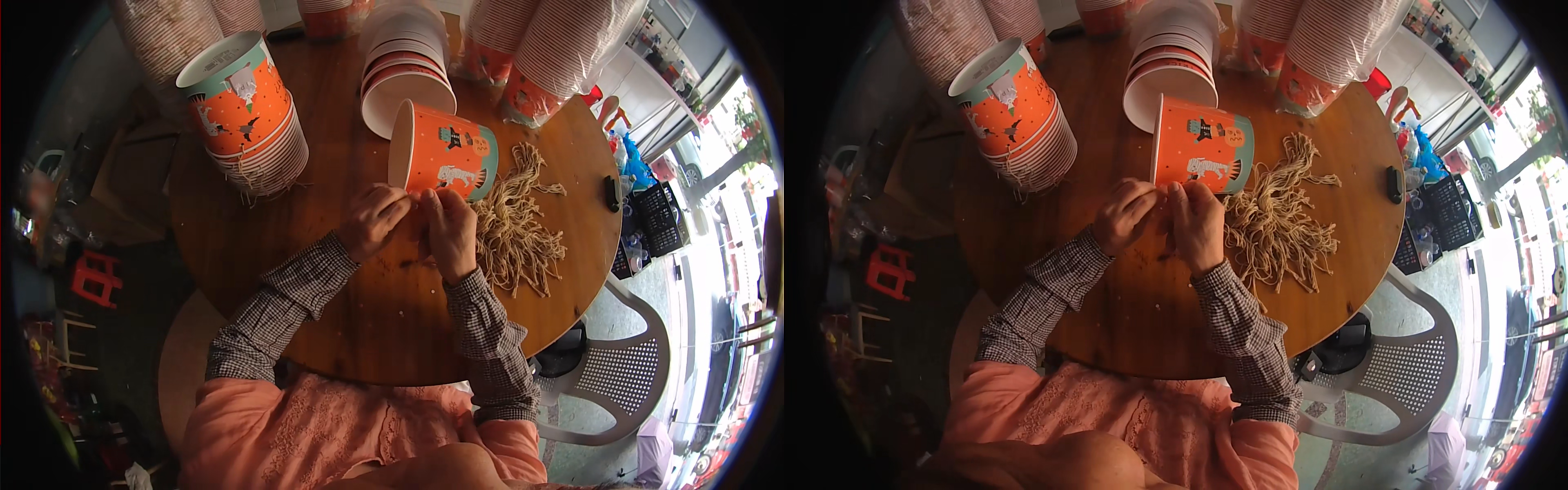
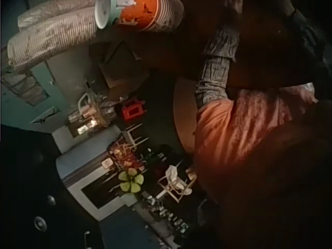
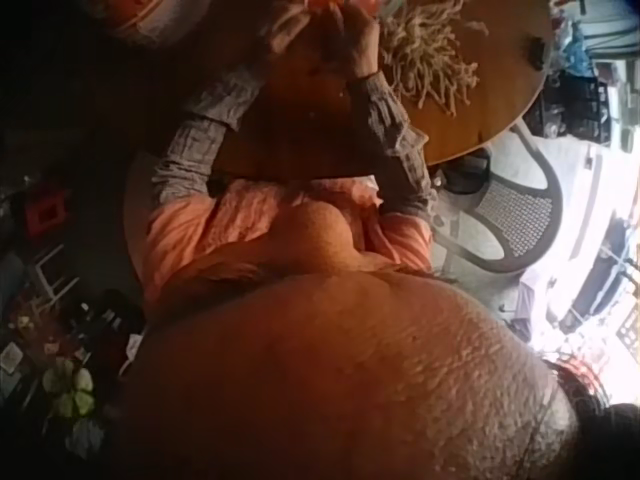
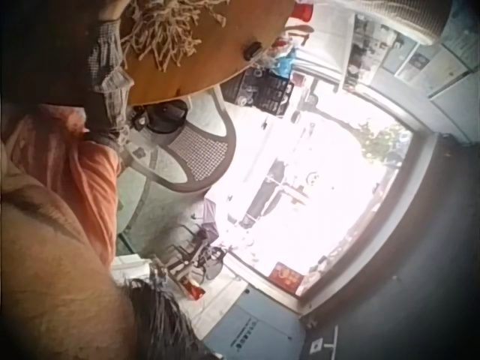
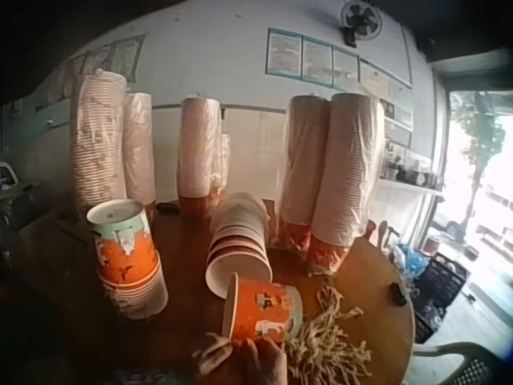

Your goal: The recorder is manually threading and tying thin strings onto pre-punched decorative paper cups to create handles.

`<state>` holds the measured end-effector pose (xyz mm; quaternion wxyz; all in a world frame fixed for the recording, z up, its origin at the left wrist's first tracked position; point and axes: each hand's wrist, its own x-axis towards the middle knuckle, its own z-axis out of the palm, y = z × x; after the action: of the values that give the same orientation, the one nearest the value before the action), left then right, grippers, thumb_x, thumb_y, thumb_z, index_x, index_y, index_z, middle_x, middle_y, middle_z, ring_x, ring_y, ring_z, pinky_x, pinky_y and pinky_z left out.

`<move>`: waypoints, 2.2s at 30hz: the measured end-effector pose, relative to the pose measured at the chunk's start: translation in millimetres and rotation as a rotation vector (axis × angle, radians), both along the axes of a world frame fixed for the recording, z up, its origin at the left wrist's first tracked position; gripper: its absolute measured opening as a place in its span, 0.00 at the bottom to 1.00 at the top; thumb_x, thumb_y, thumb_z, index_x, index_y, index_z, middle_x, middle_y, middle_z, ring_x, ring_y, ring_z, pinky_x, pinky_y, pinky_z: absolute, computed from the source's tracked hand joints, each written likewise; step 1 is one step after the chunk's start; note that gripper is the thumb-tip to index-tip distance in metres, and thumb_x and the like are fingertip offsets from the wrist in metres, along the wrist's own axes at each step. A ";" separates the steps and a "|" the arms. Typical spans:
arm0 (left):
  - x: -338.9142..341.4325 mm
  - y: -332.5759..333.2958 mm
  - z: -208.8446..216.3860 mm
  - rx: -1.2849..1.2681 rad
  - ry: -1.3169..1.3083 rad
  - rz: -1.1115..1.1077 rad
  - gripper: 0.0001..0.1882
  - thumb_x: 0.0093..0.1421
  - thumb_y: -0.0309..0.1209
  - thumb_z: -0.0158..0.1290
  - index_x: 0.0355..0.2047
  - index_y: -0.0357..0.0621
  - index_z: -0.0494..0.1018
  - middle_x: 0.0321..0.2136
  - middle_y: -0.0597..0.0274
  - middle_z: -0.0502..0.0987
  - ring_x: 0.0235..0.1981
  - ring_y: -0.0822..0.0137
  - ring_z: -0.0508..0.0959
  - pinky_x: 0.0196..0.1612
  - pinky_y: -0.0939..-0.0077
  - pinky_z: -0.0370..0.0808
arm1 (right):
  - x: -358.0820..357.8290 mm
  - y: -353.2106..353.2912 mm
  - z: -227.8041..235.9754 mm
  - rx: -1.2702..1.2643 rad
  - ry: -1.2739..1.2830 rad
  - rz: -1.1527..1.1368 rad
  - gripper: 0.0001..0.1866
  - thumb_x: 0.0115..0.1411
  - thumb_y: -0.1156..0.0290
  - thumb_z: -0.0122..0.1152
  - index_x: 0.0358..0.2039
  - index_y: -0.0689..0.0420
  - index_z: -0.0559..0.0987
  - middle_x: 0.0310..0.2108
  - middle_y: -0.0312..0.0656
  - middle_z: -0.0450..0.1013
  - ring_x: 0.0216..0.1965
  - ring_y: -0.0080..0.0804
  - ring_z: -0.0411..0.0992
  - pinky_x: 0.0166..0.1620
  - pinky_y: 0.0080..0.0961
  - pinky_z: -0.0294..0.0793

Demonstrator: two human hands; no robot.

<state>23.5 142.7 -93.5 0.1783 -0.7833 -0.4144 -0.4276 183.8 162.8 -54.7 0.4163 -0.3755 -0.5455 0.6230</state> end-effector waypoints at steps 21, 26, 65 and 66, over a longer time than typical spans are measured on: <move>-8.4 -10.8 36.7 -0.662 -1.001 -0.223 0.10 0.63 0.31 0.52 0.32 0.35 0.77 0.23 0.67 0.78 0.23 0.82 0.72 0.27 0.86 0.69 | -4.8 1.7 -21.6 0.814 -0.237 -0.121 0.11 0.50 0.78 0.66 0.35 0.62 0.77 0.31 0.41 0.75 0.32 0.29 0.76 0.35 0.23 0.75; -8.9 -11.3 32.4 -0.642 -0.971 -0.253 0.09 0.62 0.29 0.53 0.34 0.34 0.76 0.26 0.66 0.78 0.26 0.80 0.73 0.30 0.84 0.71 | -6.8 -1.2 -15.5 0.787 -0.196 -0.120 0.05 0.54 0.79 0.62 0.32 0.62 0.77 0.30 0.41 0.76 0.31 0.25 0.76 0.34 0.21 0.75; -5.6 -19.5 29.0 -0.547 -1.039 -0.436 0.07 0.61 0.25 0.53 0.39 0.39 0.73 0.35 0.66 0.77 0.38 0.75 0.76 0.45 0.80 0.72 | -0.1 -8.4 0.5 1.366 -0.453 -0.245 0.16 0.44 0.78 0.61 0.37 0.53 0.77 0.37 0.37 0.70 0.39 0.38 0.70 0.37 0.33 0.70; -4.9 -19.2 26.6 -0.547 -1.039 -0.437 0.07 0.61 0.25 0.53 0.39 0.39 0.73 0.35 0.66 0.77 0.38 0.75 0.76 0.45 0.80 0.72 | -1.3 -11.3 3.3 1.353 -0.429 -0.254 0.16 0.44 0.79 0.61 0.36 0.53 0.77 0.35 0.38 0.70 0.38 0.38 0.70 0.37 0.33 0.70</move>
<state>18.6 123.5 -67.0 -0.3448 -0.5571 -0.3718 -0.6577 182.5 151.5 -51.4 0.5107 -0.2102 -0.8336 0.0080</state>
